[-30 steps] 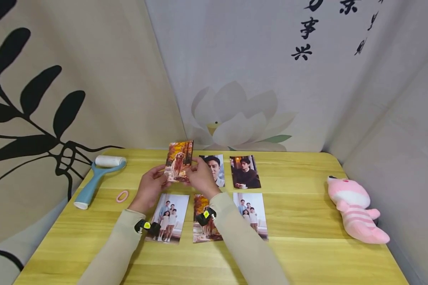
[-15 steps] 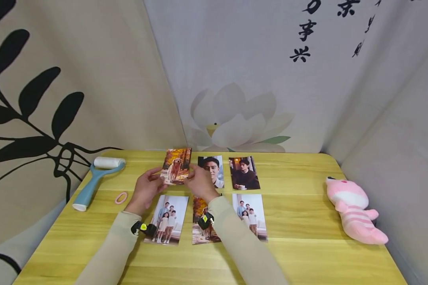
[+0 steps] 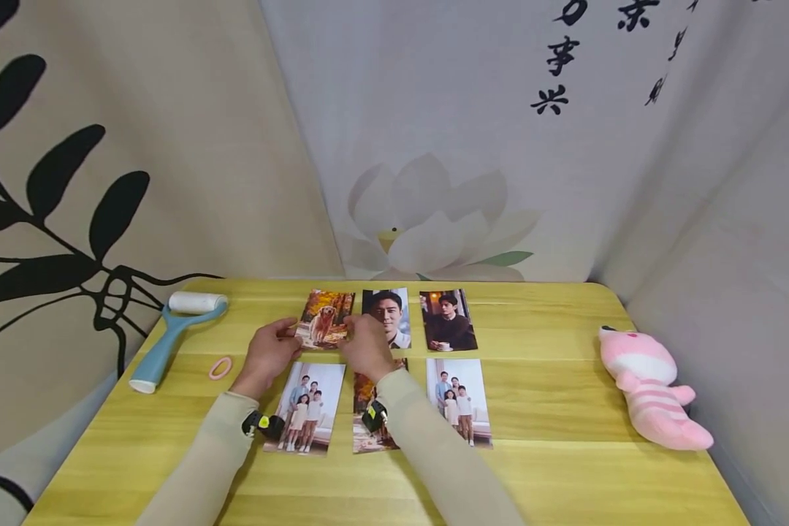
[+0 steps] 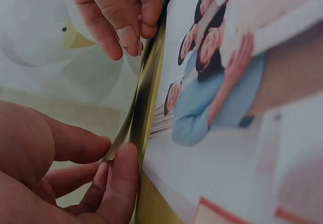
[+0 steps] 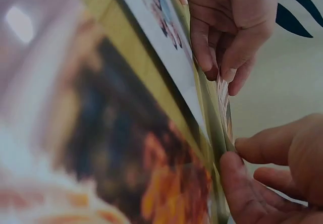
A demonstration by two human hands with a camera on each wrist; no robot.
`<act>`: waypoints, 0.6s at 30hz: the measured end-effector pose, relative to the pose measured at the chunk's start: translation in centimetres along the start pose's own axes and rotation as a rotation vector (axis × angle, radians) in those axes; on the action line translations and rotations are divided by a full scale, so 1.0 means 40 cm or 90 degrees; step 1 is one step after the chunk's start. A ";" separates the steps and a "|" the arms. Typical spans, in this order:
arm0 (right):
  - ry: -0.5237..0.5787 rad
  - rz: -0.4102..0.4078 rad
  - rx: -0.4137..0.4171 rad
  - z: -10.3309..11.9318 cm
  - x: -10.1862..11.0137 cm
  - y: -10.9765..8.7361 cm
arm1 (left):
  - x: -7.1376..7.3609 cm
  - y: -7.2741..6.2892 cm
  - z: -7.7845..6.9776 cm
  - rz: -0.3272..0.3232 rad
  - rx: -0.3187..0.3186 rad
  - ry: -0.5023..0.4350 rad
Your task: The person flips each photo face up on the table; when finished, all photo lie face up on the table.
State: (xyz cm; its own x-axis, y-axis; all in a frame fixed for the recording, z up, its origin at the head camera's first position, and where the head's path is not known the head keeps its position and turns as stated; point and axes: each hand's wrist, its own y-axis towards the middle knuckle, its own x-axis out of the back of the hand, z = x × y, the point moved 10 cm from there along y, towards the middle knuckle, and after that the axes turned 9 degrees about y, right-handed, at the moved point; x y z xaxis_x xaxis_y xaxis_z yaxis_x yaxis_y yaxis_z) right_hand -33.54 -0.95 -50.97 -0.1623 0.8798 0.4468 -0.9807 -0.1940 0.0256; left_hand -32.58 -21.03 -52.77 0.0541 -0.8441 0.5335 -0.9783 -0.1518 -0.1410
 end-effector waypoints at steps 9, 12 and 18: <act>-0.031 0.007 -0.018 0.012 -0.004 -0.017 | 0.015 -0.010 -0.014 -0.031 -0.015 0.117; -0.040 0.009 -0.017 0.013 -0.005 -0.018 | 0.014 -0.015 -0.016 -0.030 -0.007 0.129; 0.004 0.035 -0.021 0.019 -0.002 -0.028 | 0.016 -0.024 -0.025 -0.023 -0.012 0.152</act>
State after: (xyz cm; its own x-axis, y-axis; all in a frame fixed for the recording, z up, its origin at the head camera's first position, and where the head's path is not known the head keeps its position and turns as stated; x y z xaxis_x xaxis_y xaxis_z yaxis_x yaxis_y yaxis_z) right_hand -32.34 -1.14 -50.35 -0.2171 0.8711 0.4406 -0.9732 -0.2284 -0.0280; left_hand -31.81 -20.92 -51.45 0.0418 -0.6925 0.7202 -0.9804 -0.1673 -0.1040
